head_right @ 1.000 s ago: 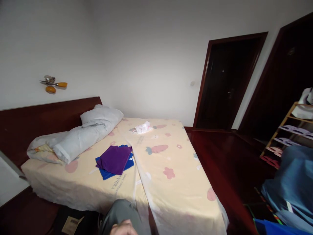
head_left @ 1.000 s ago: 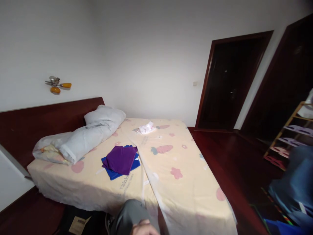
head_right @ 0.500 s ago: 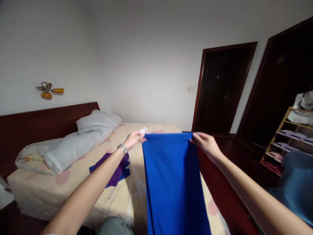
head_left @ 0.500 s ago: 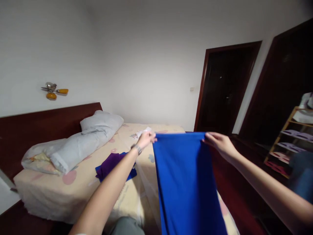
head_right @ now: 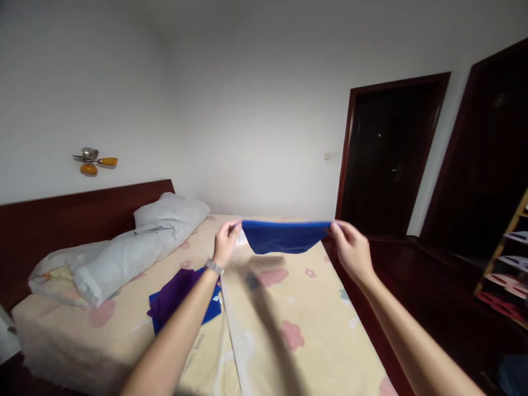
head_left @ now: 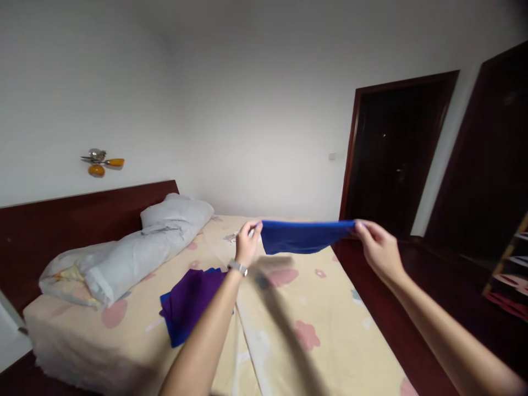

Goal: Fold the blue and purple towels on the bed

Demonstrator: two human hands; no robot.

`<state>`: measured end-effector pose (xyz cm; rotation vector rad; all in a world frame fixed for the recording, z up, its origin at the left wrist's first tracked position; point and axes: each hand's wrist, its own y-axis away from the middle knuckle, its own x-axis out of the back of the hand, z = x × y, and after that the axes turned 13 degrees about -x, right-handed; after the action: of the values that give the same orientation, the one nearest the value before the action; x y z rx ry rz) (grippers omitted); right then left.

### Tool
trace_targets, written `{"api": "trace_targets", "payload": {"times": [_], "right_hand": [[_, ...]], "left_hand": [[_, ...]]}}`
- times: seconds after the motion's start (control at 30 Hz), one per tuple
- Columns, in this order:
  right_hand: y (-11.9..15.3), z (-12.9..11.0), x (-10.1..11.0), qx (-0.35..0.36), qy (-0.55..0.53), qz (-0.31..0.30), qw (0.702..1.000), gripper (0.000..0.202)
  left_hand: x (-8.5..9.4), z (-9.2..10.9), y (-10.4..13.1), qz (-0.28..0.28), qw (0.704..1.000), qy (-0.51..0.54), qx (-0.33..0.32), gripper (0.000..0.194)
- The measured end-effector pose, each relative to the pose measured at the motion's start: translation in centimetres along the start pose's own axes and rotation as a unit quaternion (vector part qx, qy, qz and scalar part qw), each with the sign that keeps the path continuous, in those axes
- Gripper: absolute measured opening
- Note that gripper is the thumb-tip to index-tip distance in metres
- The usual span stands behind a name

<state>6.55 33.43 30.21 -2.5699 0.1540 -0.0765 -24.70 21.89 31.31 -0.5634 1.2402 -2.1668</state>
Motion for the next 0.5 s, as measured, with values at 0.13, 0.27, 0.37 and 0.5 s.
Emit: {"api": "trace_targets", "payload": {"times": [0.13,0.27,0.37,0.5], "right_hand": [[10.6,10.6,1.3,-0.079,0.115,-0.062,0.988,0.035],[20.8,20.0,2.0,-0.197,0.137,-0.119,0.964,0.031],[26.2,24.1,2.7,-0.262,0.145,-0.143,0.944,0.035],[29.9,26.1,4.1,-0.319,0.167,-0.151,0.921,0.043]], "left_hand": [[1.0,-4.3,15.0,-0.085,0.988,-0.035,0.12,0.031],[1.6,-7.9,27.0,-0.221,0.94,-0.074,0.248,0.03],[2.1,-9.2,31.6,-0.349,0.886,-0.091,0.292,0.024],[3.1,-10.1,34.0,-0.474,0.797,-0.148,0.344,0.018]]}}
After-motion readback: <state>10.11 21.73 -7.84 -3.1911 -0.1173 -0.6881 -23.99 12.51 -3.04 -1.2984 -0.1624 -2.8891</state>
